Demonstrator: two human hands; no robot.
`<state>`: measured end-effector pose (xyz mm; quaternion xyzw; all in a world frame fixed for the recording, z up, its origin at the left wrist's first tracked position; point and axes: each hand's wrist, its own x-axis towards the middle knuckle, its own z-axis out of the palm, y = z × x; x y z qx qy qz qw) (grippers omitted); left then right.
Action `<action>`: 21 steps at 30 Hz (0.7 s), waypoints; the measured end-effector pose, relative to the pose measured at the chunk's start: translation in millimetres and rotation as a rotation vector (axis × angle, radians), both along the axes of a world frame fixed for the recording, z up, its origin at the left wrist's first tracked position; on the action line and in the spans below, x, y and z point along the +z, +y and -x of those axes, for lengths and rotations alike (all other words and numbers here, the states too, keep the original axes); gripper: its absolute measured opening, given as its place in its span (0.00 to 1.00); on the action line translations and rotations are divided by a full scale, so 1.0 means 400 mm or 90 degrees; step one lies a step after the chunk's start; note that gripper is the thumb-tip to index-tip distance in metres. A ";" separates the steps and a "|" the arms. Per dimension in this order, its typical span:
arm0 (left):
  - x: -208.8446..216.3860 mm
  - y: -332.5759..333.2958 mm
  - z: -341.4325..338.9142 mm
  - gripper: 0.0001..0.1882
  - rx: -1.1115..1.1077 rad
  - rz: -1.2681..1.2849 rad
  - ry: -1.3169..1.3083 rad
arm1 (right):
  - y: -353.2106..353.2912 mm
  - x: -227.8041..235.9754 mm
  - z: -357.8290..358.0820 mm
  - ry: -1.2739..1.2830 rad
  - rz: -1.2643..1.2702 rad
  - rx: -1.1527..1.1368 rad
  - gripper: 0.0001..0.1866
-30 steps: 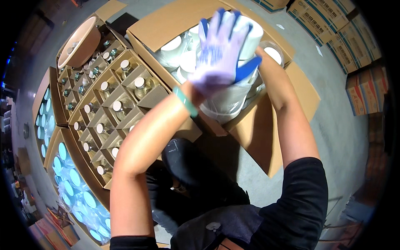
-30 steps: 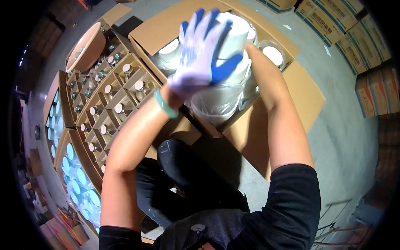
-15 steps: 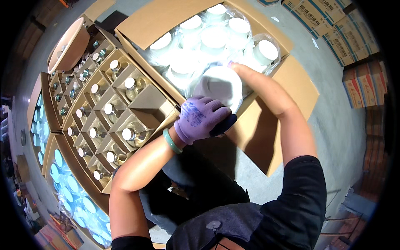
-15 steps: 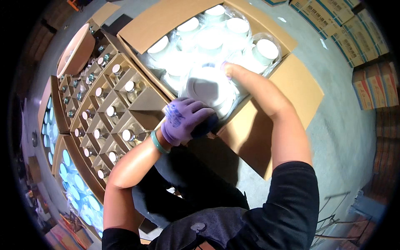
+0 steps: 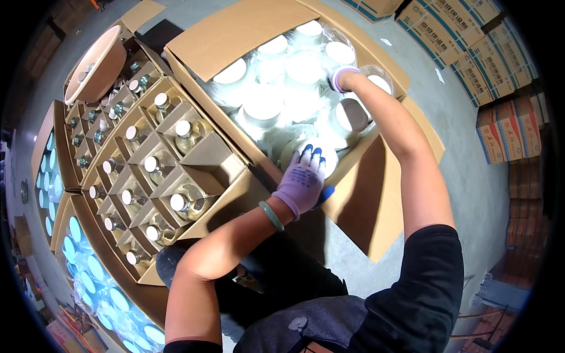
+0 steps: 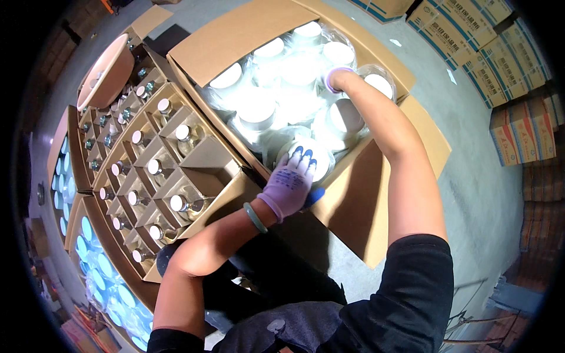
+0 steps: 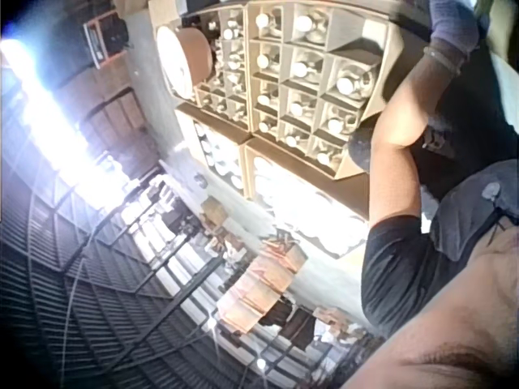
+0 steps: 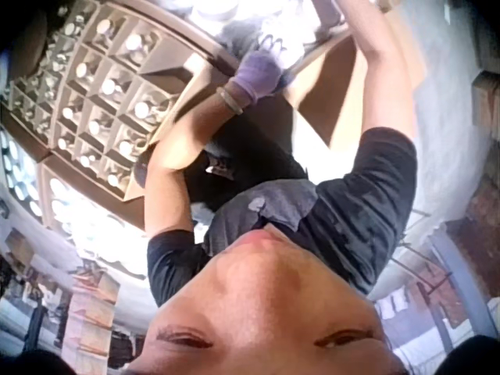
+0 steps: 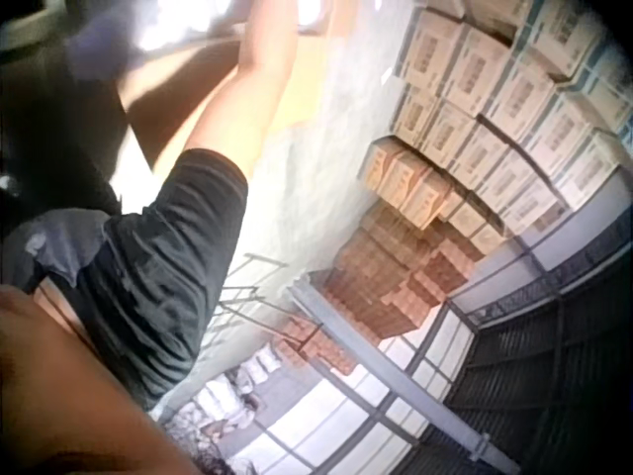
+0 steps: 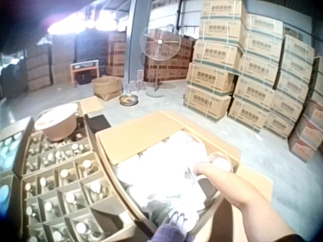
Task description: The person assembles white plastic thermos-like containers by placing metal inserts and internal caps into the bodies and then sealing them with large white screw-on lids before placing them into a cardboard box.
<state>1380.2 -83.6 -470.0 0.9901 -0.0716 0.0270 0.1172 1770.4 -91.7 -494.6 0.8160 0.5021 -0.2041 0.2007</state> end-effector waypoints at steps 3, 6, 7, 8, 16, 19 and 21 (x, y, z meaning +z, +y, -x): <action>-0.038 0.027 0.028 0.34 0.081 -0.041 0.023 | 0.130 -0.102 0.034 0.104 0.137 0.005 0.22; 0.008 -0.034 0.000 0.35 -0.034 0.104 -0.035 | -0.206 -0.317 -0.211 0.076 0.157 -0.077 0.25; -0.025 0.024 0.015 0.35 0.018 0.105 -0.021 | -0.039 -0.377 -0.131 0.017 0.050 0.007 0.24; -0.017 0.024 0.010 0.34 -0.004 0.136 -0.050 | -0.056 -0.377 -0.171 0.003 0.028 -0.206 0.22; -0.018 0.054 0.012 0.30 -0.008 0.186 -0.052 | -0.013 -0.438 -0.119 -0.288 0.293 0.093 0.22; -0.043 0.056 0.010 0.30 0.008 0.222 -0.049 | 0.028 -0.364 -0.032 -0.233 0.278 0.099 0.22; -0.066 0.054 0.004 0.31 0.027 0.149 -0.051 | 0.046 -0.257 0.018 -0.204 0.291 0.105 0.22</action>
